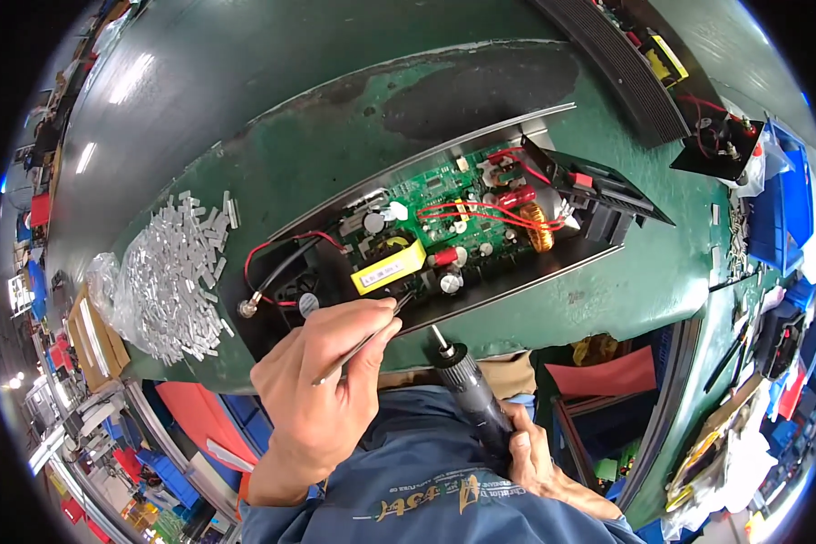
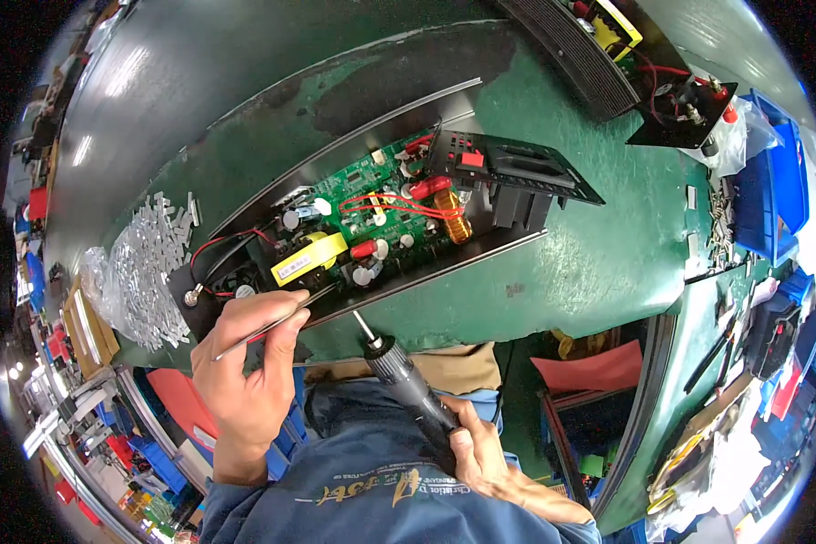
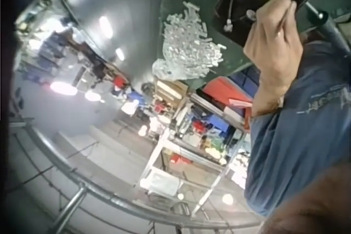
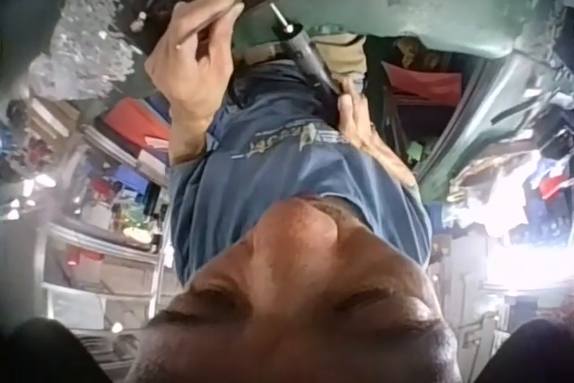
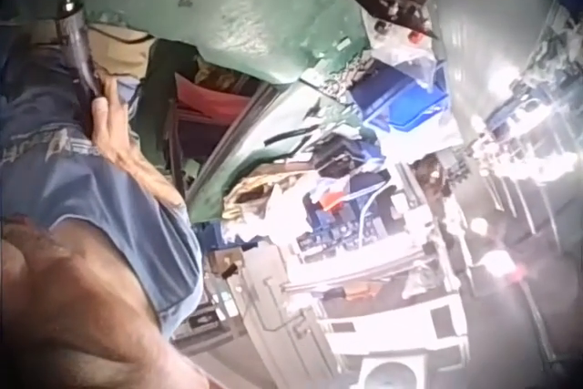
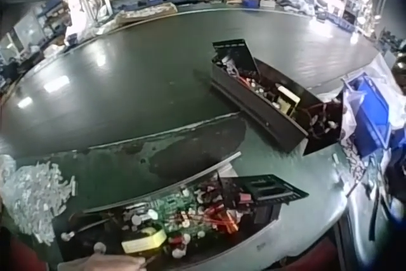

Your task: Assembling electronic components and wiring into a metal housing using an electric screwdriver.

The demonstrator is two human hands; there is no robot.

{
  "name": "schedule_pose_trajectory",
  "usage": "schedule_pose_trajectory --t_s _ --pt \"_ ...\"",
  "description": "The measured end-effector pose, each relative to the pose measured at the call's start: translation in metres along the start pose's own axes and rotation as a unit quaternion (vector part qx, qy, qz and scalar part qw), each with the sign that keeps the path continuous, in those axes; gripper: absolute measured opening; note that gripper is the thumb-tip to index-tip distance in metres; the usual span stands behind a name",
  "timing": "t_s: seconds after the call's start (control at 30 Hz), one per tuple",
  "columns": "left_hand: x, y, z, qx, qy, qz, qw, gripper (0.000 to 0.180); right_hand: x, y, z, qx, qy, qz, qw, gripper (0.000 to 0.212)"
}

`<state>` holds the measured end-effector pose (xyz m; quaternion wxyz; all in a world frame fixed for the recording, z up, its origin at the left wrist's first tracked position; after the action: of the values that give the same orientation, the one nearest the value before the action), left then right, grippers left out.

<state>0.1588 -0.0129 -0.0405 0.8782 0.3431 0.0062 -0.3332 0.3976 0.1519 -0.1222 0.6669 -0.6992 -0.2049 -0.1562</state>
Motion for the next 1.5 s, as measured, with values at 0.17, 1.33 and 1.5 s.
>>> schedule_pose_trajectory --t_s 0.17,1.33,1.5 --pt "0.0 0.007 0.004 0.015 -0.019 0.039 0.999 0.021 0.003 -0.011 0.003 0.009 -0.031 -0.069 0.997 0.084" --pt "0.006 -0.001 0.003 -0.024 -0.027 -0.002 0.999 0.02 -0.009 -0.009 -0.004 -0.304 -0.098 -0.093 0.943 0.08" --pt "0.005 -0.001 0.003 0.013 0.002 0.015 1.0 0.023 -0.008 -0.008 -0.009 -0.309 -0.07 -0.136 0.939 0.099"
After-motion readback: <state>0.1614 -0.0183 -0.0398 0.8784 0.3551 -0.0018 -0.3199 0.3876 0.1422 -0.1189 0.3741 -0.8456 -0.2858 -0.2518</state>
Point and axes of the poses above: each hand's wrist, its own x-axis away from the middle knuckle, its own z-axis out of the back of the hand, y = z × x, the point moved 1 cm from there along -x, towards the middle knuckle, and after that the axes turned 5 degrees about -y, right-handed, at the moved point
